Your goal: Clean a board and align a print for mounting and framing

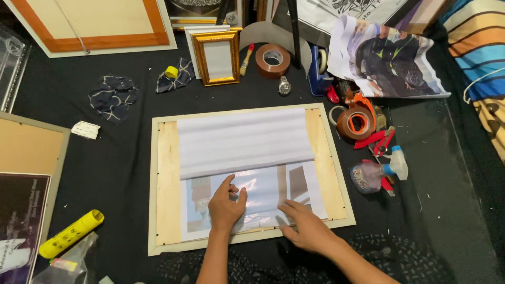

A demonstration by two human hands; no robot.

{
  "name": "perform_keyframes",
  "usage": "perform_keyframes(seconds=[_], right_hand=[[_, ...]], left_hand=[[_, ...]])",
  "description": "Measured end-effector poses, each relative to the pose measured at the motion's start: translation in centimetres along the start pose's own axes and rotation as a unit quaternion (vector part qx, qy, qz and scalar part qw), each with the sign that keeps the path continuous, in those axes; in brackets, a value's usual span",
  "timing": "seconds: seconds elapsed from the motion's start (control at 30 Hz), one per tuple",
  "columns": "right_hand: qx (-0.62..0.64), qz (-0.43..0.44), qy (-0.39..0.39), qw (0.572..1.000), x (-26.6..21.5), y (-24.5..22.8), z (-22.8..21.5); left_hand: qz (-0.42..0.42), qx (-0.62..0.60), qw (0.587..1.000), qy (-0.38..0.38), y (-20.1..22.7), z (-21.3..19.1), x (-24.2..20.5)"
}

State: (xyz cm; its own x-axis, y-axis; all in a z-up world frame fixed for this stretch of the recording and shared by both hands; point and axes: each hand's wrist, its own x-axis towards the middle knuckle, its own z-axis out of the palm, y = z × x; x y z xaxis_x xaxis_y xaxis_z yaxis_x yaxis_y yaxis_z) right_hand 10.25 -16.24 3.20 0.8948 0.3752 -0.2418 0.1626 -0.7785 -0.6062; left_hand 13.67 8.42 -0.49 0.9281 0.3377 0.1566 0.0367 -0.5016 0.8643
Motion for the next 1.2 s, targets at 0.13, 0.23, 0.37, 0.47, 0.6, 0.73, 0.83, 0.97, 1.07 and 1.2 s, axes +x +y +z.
perform_keyframes(seconds=[0.13, 0.23, 0.37, 0.47, 0.6, 0.73, 0.83, 0.97, 1.07, 1.2], right_hand=[[-0.113, -0.029, -0.041, 0.992, 1.0, -0.3, 1.6], [-0.178, -0.016, -0.092, 0.980, 1.1, -1.6, 1.2], [-0.238, 0.036, -0.145, 0.960, 1.2, -1.8, 0.8], [-0.257, 0.066, -0.170, 0.949, 1.0, -0.3, 1.6], [-0.255, 0.082, -0.173, 0.948, 0.8, 0.1, 1.8], [-0.253, 0.091, -0.186, 0.945, 0.6, 0.6, 2.3], [-0.240, 0.096, -0.190, 0.947, 0.4, 0.2, 2.1], [-0.220, 0.095, -0.205, 0.949, -0.3, -1.5, 0.7], [-0.212, 0.097, -0.200, 0.952, -0.2, -1.4, 0.8], [-0.208, 0.098, -0.189, 0.955, -0.2, -1.9, 0.4]], left_hand=[[0.103, 0.123, 0.986, -0.037, -2.0, 1.5, -1.8], [0.089, 0.203, 0.966, -0.130, -1.2, 1.3, -3.1], [-0.004, 0.299, 0.922, -0.245, 2.0, -0.5, -4.9], [-0.038, 0.321, 0.909, -0.262, 1.7, -0.7, -5.8], [-0.042, 0.311, 0.911, -0.268, 1.0, -0.6, -5.9], [-0.073, 0.340, 0.888, -0.302, 0.2, -0.4, -6.2], [-0.078, 0.355, 0.879, -0.310, 0.0, -0.3, -6.0], [-0.086, 0.350, 0.879, -0.312, 0.8, -0.7, -5.7], [-0.084, 0.347, 0.892, -0.278, 0.1, -0.5, -5.8], [-0.002, 0.279, 0.943, -0.180, -0.3, -0.7, -5.8]])
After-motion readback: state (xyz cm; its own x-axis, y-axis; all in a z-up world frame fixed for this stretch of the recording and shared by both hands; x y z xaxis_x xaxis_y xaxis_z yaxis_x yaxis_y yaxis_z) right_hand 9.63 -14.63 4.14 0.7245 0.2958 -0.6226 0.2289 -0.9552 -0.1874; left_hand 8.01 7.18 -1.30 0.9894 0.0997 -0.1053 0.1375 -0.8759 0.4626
